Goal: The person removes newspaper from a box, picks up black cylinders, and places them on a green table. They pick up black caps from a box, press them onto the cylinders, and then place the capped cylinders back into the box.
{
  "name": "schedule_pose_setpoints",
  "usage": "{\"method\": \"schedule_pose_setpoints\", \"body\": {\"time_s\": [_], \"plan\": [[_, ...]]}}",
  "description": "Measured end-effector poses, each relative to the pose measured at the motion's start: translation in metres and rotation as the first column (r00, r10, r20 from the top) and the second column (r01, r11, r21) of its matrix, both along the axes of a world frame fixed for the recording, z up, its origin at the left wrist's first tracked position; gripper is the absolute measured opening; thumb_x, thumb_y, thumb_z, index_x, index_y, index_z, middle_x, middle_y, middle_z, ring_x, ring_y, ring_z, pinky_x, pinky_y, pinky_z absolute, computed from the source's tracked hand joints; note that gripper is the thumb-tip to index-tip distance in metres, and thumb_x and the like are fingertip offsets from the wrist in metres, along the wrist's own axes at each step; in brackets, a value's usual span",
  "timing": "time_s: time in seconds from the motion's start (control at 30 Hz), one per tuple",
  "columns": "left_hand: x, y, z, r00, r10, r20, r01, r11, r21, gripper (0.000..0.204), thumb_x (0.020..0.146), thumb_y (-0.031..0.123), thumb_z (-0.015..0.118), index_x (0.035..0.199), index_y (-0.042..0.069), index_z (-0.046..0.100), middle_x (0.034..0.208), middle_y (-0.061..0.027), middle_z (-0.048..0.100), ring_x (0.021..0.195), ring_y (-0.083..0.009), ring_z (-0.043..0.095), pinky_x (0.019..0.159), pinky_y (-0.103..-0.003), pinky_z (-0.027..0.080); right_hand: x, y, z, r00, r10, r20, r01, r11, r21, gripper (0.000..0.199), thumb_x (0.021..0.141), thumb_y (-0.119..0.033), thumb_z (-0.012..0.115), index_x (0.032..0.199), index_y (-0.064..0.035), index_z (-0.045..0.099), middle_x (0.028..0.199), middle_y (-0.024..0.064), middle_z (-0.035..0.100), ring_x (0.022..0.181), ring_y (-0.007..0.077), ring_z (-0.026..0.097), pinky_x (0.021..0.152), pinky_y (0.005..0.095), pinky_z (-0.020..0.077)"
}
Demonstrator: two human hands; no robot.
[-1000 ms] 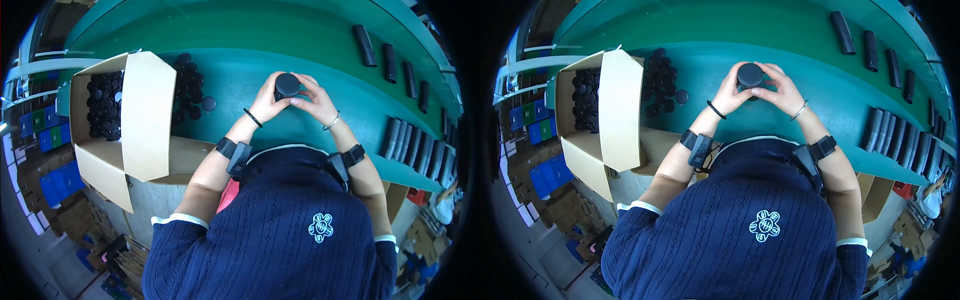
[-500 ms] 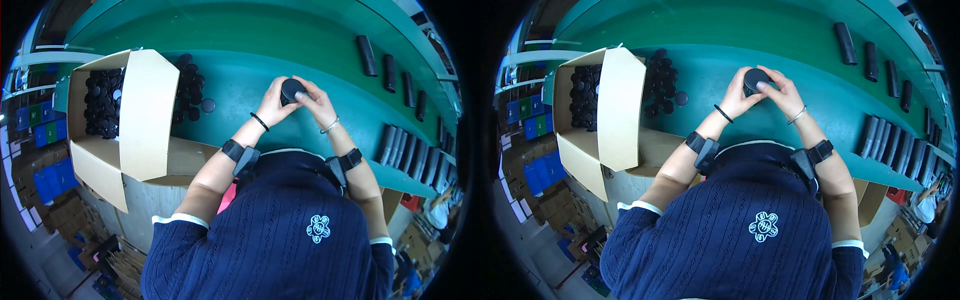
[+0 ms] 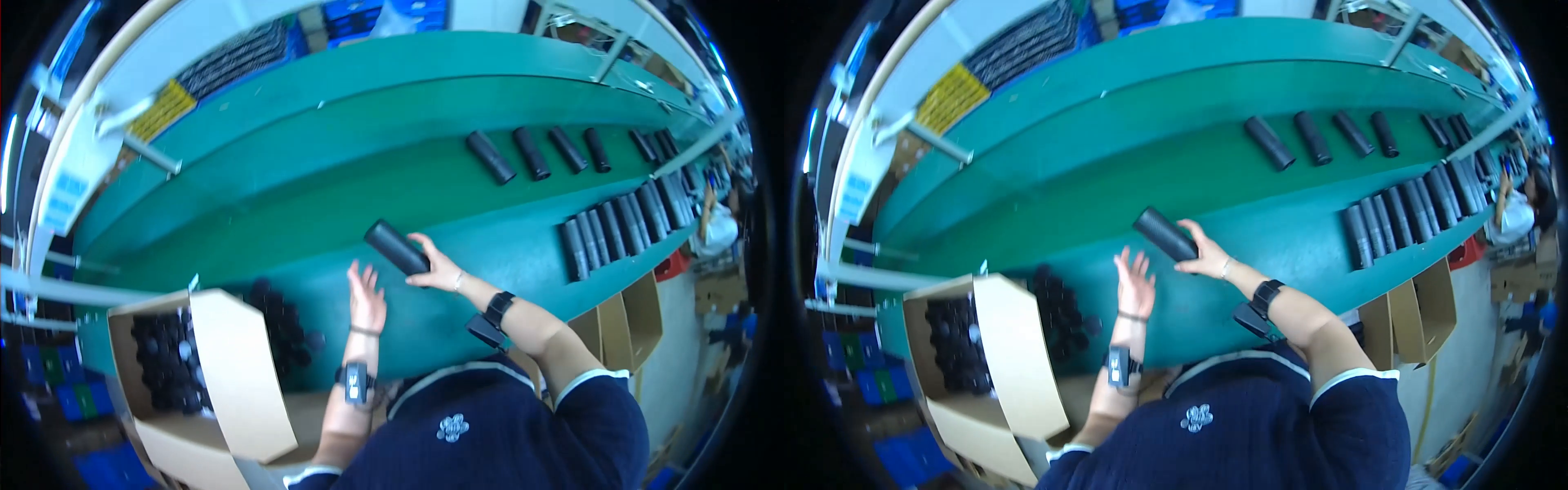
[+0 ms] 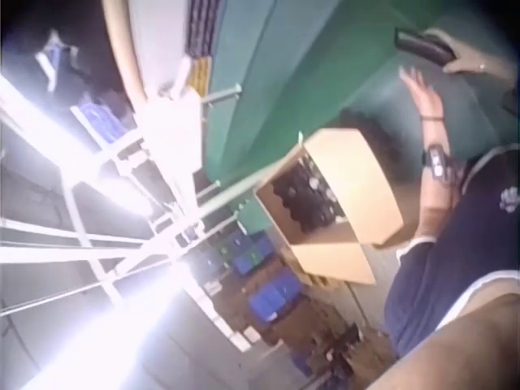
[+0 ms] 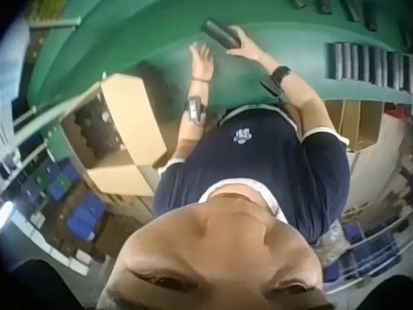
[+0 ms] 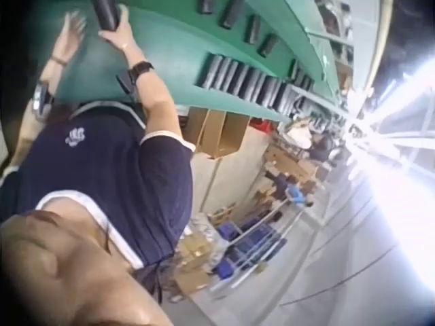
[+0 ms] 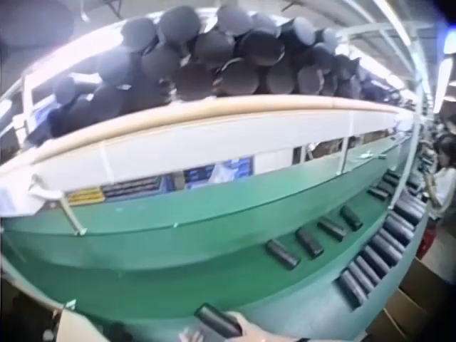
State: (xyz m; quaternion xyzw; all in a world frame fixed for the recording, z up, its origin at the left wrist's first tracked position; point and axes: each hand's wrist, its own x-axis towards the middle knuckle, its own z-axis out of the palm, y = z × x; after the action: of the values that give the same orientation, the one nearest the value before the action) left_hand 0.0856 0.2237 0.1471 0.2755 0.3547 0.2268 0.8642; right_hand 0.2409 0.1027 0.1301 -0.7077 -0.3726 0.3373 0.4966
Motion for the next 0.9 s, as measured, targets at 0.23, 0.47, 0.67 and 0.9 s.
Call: {"method": "schedule_pose_setpoints", "body": {"time_s": [0.23,0.47,0.67,0.9], "plan": [[-0.052,-0.019,-0.041,0.936,-0.335,-0.111,0.338,0.941,0.012,0.036,0.093,0.033,0.053,0.123,0.012,0.05,0.124,-0.0102,0.051,0.11,-0.0236,0.05,0.088,-0.038,0.042,0.141,0.058,-0.031,0.713,-0.381,0.589,0.568,0.806,-0.166,0.066,0.076,-0.027,0.073,0.133,-0.0255,0.039,0.12,0.0159,0.049,0.106,0.0379,0.054,0.087,0.0469,0.047],[-0.025,-0.077,-0.007,0.799,-0.589,-0.121,0.598,0.8,0.049,0.04,0.094,0.031,0.052,0.126,0.009,0.045,0.113,-0.0086,0.054,0.098,-0.0183,0.052,0.082,-0.033,0.044,0.077,-0.035,-0.015,0.688,-0.668,0.284,0.481,0.713,0.51,0.047,0.083,-0.012,0.062,0.127,-0.0062,0.049,0.122,0.0173,0.053,0.114,0.0328,0.051,0.092,0.041,0.0454],[0.027,-0.222,0.024,0.229,-0.973,-0.027,0.973,0.229,-0.008,0.039,0.096,0.022,0.048,0.13,0.003,0.042,0.117,-0.013,0.055,0.1,-0.0201,0.056,0.085,-0.032,0.047,-0.107,-0.327,0.005,0.56,-0.8,-0.216,0.827,0.558,0.077,0.016,0.09,-0.012,0.058,0.099,-0.002,0.066,0.089,0.0065,0.067,0.081,0.0107,0.061,0.072,0.0268,0.0502],[0.051,-0.425,-0.041,-0.173,-0.967,-0.187,0.954,-0.117,-0.276,0.027,0.096,0.019,0.049,0.12,0.006,0.051,0.105,-0.0066,0.061,0.092,-0.0143,0.06,0.079,-0.027,0.05,-0.287,-0.569,-0.114,0.03,-0.941,-0.338,0.889,0.179,-0.422,0.009,0.084,-0.007,0.061,0.089,-0.0023,0.067,0.077,0.0016,0.065,0.07,0.0077,0.059,0.064,0.0238,0.0486]]}}
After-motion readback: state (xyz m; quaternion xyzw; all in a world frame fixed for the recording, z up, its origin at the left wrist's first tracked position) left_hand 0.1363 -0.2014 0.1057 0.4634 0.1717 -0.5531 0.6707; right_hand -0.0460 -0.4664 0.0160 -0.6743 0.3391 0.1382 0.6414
